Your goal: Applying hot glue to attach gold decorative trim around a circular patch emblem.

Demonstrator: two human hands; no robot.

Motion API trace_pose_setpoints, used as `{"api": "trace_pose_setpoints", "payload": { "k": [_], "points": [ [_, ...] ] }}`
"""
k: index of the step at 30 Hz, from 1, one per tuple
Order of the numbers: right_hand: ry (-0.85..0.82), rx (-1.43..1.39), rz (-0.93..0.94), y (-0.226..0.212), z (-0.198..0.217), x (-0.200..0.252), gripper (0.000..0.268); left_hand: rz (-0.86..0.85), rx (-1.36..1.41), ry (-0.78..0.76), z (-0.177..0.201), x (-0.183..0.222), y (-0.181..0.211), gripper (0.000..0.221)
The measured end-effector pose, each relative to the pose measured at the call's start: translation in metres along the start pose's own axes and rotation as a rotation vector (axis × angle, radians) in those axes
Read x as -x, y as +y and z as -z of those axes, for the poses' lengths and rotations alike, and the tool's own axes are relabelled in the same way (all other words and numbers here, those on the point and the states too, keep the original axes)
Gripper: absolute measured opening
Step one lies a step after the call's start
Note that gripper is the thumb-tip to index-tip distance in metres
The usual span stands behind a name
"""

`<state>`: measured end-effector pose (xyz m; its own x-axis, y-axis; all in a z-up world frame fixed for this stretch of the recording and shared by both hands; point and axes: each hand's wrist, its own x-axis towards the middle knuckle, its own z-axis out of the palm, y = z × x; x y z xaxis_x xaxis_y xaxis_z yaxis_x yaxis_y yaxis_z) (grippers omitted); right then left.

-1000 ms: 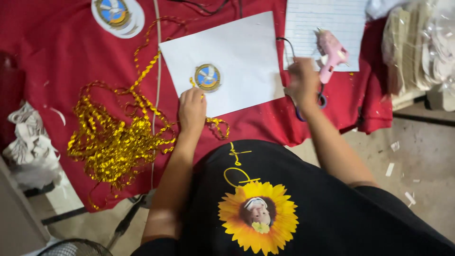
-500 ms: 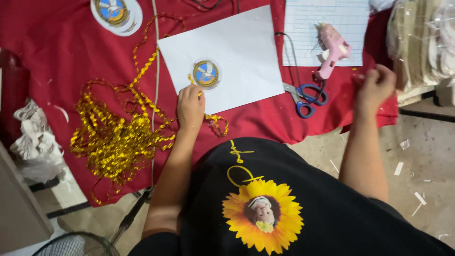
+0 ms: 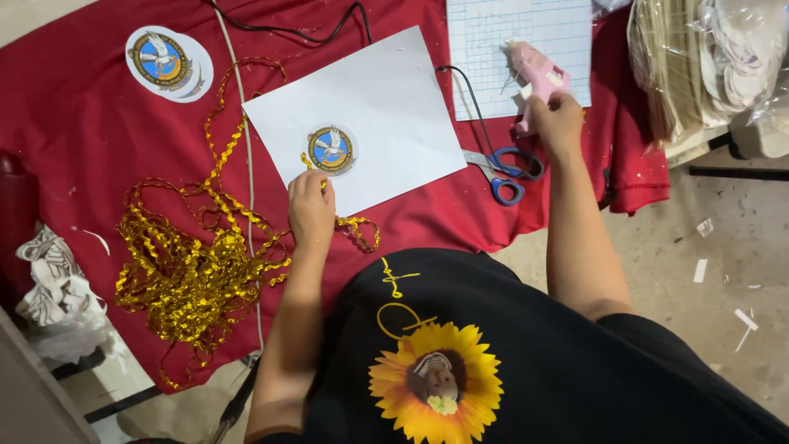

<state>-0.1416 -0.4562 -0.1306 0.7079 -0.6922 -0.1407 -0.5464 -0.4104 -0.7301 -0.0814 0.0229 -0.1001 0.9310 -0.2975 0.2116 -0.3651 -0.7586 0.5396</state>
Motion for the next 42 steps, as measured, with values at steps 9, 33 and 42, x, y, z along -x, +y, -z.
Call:
{"api": "trace_pose_setpoints", "payload": {
  "k": [9,33,42],
  "points": [
    [-0.032,-0.584,0.161,-0.036,0.045,-0.008,0.046,0.061,-0.001,-0.005,-0.001,0.000,0.002,0.018],
    [-0.899,-0.412,-0.040,-0.162,-0.054,0.145,0.030,0.075,0.210,0.052,-0.006,-0.009,-0.029,0.012],
    [-0.870,-0.240,0.031,-0.183,-0.118,0.167,0.030,0.088,0.197,0.070,-0.011,-0.008,-0.034,0.015]
  ]
}}
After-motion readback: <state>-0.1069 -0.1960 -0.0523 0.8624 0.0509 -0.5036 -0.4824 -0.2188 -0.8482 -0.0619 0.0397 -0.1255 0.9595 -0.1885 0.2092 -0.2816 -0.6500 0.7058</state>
